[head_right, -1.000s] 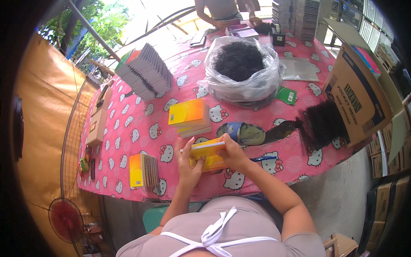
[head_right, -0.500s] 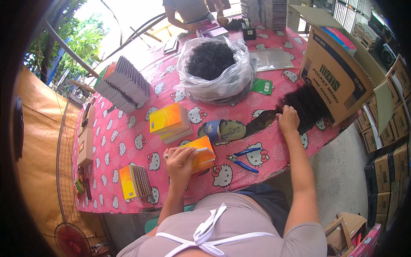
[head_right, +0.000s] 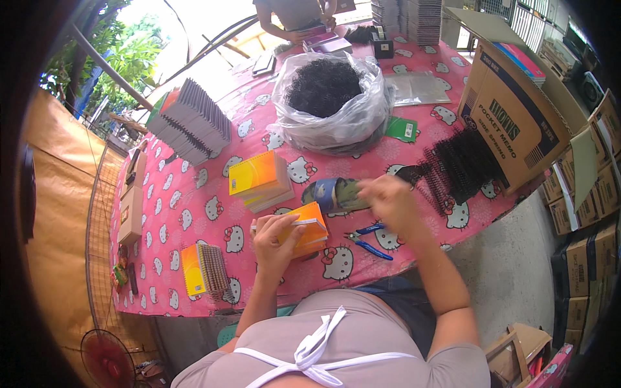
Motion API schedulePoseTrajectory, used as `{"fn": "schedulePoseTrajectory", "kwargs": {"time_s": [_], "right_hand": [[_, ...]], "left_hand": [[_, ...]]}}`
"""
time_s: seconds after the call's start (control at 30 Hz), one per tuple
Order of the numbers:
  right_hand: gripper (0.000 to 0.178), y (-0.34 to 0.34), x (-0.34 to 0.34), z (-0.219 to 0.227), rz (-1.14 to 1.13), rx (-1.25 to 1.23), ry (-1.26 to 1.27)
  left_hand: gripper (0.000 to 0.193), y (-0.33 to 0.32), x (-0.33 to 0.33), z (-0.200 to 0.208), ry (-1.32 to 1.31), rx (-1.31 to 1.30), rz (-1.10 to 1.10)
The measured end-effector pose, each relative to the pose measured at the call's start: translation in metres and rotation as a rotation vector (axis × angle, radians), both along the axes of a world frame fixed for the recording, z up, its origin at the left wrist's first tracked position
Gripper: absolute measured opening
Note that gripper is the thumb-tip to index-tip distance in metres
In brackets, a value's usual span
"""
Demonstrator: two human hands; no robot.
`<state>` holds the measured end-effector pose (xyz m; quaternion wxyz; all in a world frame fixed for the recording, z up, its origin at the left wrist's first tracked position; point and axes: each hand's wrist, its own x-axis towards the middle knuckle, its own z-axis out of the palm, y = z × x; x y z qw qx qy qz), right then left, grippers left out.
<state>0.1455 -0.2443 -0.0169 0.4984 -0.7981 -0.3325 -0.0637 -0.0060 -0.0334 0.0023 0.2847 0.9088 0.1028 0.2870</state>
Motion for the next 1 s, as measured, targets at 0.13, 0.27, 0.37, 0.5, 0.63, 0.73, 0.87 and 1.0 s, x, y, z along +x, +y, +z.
{"fn": "schedulePoseTrajectory", "kwargs": {"time_s": [0.13, 0.27, 0.37, 0.5, 0.63, 0.73, 0.87, 1.0], "right_hand": [[0.025, 0.039, -0.042, 0.021, 0.247, 0.102, 0.202], [0.025, 0.041, -0.036, 0.019, 0.247, 0.060, 0.115], [0.024, 0.042, -0.031, 0.022, 0.286, 0.030, 0.113], [0.025, 0.049, -0.027, 0.020, 0.243, 0.058, 0.043], [0.024, 0.051, -0.032, 0.026, 0.295, 0.061, 0.100], [0.025, 0.050, -0.028, 0.026, 0.355, 0.040, 0.189], [0.025, 0.053, -0.030, 0.029, 0.309, 0.011, 0.047], [0.022, 0.054, -0.027, 0.028, 0.359, 0.001, 0.106]], "left_hand": [[0.017, 0.000, 0.002, 0.000, 0.000, -0.010, -0.003], [0.017, -0.001, 0.002, -0.001, -0.012, 0.004, -0.016], [0.017, -0.001, 0.002, -0.002, -0.027, 0.007, -0.008], [0.018, 0.000, 0.002, -0.002, -0.029, 0.024, -0.011], [0.018, 0.000, 0.002, -0.001, -0.021, 0.020, -0.020], [0.019, 0.001, 0.001, -0.001, -0.022, 0.035, -0.026], [0.019, 0.001, 0.001, -0.004, -0.032, 0.036, -0.027], [0.019, 0.001, 0.001, -0.003, -0.019, 0.026, -0.025]]}}
